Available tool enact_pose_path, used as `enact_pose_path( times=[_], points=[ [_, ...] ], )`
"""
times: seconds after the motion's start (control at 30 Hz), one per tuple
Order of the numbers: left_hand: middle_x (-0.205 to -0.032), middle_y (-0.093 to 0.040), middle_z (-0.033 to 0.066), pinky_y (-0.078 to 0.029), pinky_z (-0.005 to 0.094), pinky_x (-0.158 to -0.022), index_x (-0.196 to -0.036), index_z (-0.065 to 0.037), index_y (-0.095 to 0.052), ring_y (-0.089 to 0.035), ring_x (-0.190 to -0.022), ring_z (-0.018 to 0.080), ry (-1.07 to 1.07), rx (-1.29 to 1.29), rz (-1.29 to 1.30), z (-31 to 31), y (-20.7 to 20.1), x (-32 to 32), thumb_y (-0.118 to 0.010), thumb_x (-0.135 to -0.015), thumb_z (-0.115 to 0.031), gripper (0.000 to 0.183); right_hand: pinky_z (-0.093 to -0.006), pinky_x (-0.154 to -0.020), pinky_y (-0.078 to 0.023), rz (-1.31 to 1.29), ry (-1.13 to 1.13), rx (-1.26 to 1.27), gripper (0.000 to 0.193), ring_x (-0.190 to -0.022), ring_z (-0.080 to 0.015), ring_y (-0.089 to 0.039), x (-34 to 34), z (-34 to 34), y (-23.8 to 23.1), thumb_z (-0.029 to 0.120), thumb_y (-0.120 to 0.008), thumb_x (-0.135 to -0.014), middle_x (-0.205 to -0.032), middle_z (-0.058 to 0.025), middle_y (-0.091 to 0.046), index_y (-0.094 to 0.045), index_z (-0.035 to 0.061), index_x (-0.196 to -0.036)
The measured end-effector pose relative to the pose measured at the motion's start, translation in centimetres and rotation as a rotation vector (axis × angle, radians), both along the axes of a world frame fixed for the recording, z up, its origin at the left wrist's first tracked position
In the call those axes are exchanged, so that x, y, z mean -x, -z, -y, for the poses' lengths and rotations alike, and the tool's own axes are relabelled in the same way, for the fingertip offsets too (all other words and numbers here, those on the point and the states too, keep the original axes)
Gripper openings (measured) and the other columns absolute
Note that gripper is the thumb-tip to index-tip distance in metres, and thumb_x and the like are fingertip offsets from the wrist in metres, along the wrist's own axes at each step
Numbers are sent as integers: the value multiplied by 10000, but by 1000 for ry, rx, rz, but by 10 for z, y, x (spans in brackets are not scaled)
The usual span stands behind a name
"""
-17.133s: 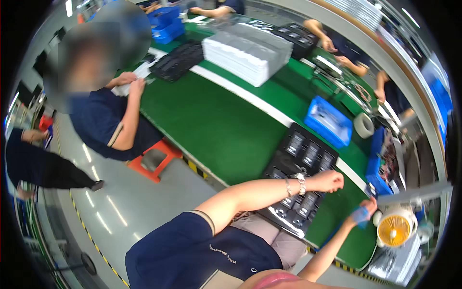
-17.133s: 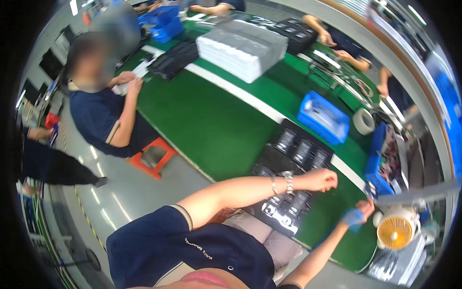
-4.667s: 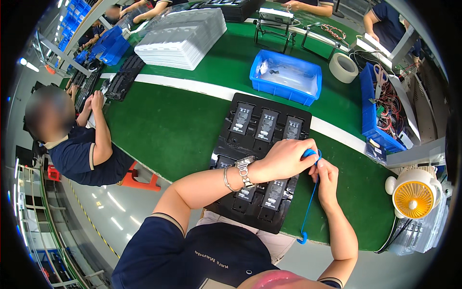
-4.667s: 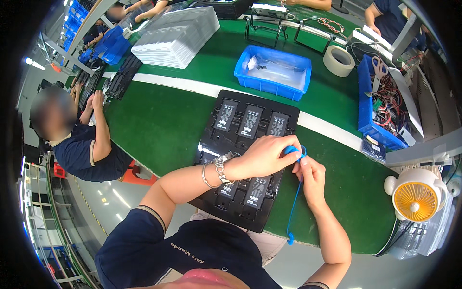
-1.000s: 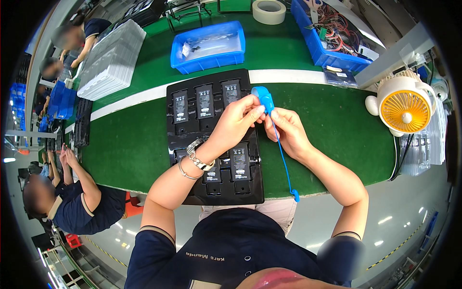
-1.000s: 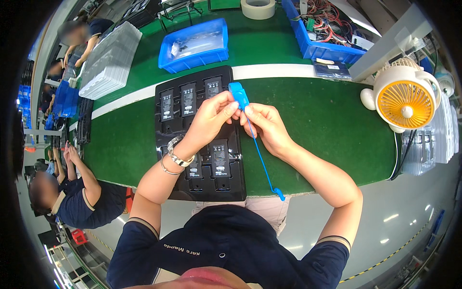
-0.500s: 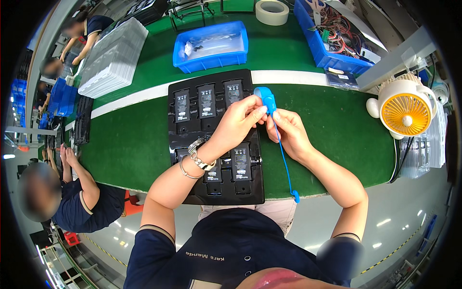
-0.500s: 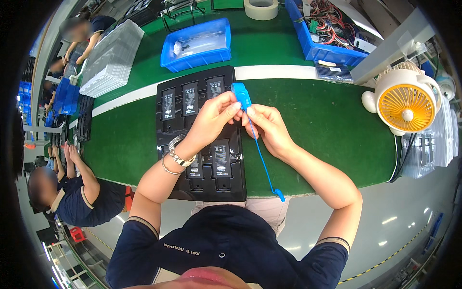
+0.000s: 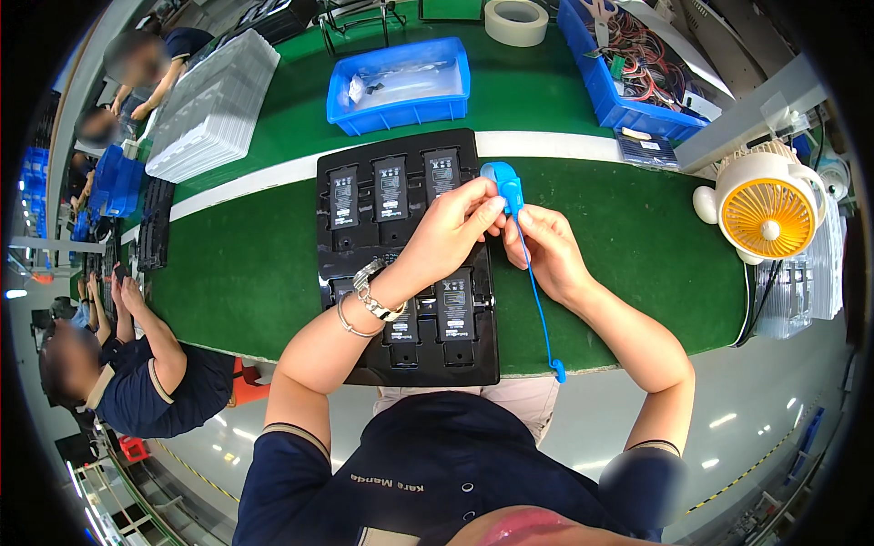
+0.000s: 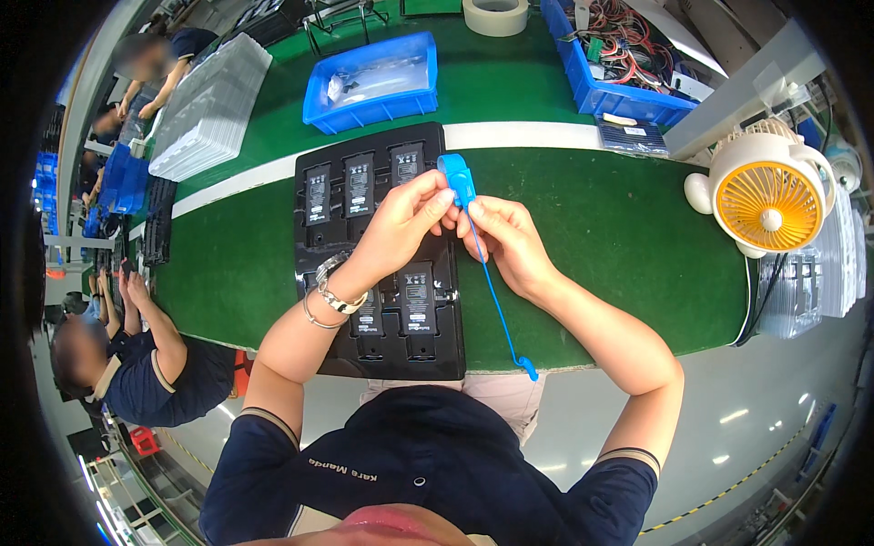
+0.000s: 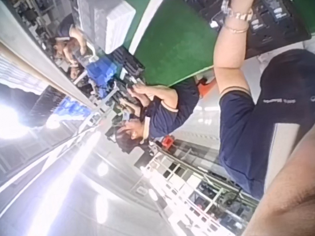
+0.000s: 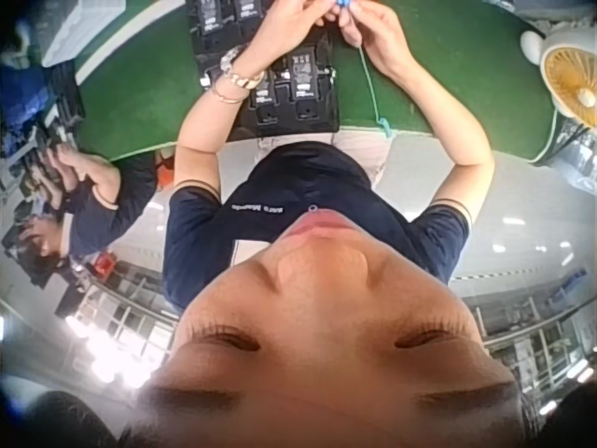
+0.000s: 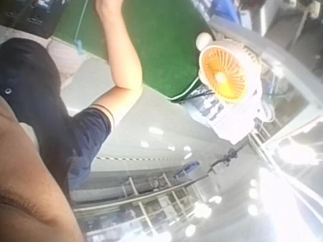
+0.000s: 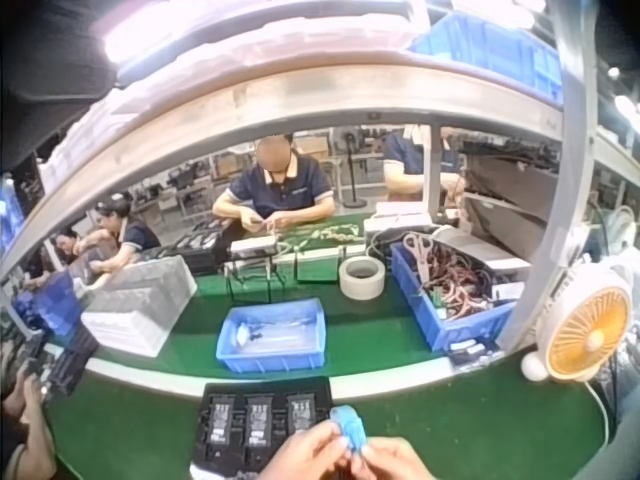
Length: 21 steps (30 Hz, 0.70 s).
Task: The worker is assembling electronic battery modules by placing components into a tray on an assembly line.
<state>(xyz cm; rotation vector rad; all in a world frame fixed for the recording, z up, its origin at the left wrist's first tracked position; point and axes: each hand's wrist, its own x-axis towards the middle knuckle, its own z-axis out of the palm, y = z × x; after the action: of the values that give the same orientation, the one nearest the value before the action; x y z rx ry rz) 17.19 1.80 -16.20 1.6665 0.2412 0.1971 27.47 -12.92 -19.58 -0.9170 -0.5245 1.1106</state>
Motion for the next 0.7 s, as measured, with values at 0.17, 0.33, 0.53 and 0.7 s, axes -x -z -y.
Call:
enact_pose_path(
  times=[0.17,0.33,0.53,0.7],
  points=[
    [-769,-609,31,-479,268,-669,-923,-16,-556,-571,-719,97,-9,-33,19,0,2,0,-488,-1002,-213,224,-220,-505,-294,4,-14,-8,332,-551,-65,-420,0,0,0,347,-570,-938,-636,28,-510,-618,59,-780],
    [-776,-616,32,-481,268,-669,-922,-18,-557,-575,-724,95,-2,-28,15,0,0,1,-488,-1002,-215,224,-223,-509,-294,0,-28,-8,325,-557,-69,-423,-1,1,0,340,-570,-937,-637,25,-510,-618,59,-781],
    [-768,-620,28,-480,266,-664,-925,-21,-560,-575,-717,93,0,-37,18,0,0,1,-483,-1003,-215,223,-226,-514,-296,-9,-29,-10,326,-562,-72,-425,0,1,-2,338,-566,-938,-648,21,-515,-617,56,-780],
    [-759,-620,26,-481,268,-657,-923,-23,-560,-576,-708,95,-2,-46,26,0,1,0,-474,-1005,-211,223,-226,-515,-299,-12,-34,-14,327,-563,-73,-425,0,1,-2,336,-564,-938,-655,20,-519,-618,55,-781]
  ],
)
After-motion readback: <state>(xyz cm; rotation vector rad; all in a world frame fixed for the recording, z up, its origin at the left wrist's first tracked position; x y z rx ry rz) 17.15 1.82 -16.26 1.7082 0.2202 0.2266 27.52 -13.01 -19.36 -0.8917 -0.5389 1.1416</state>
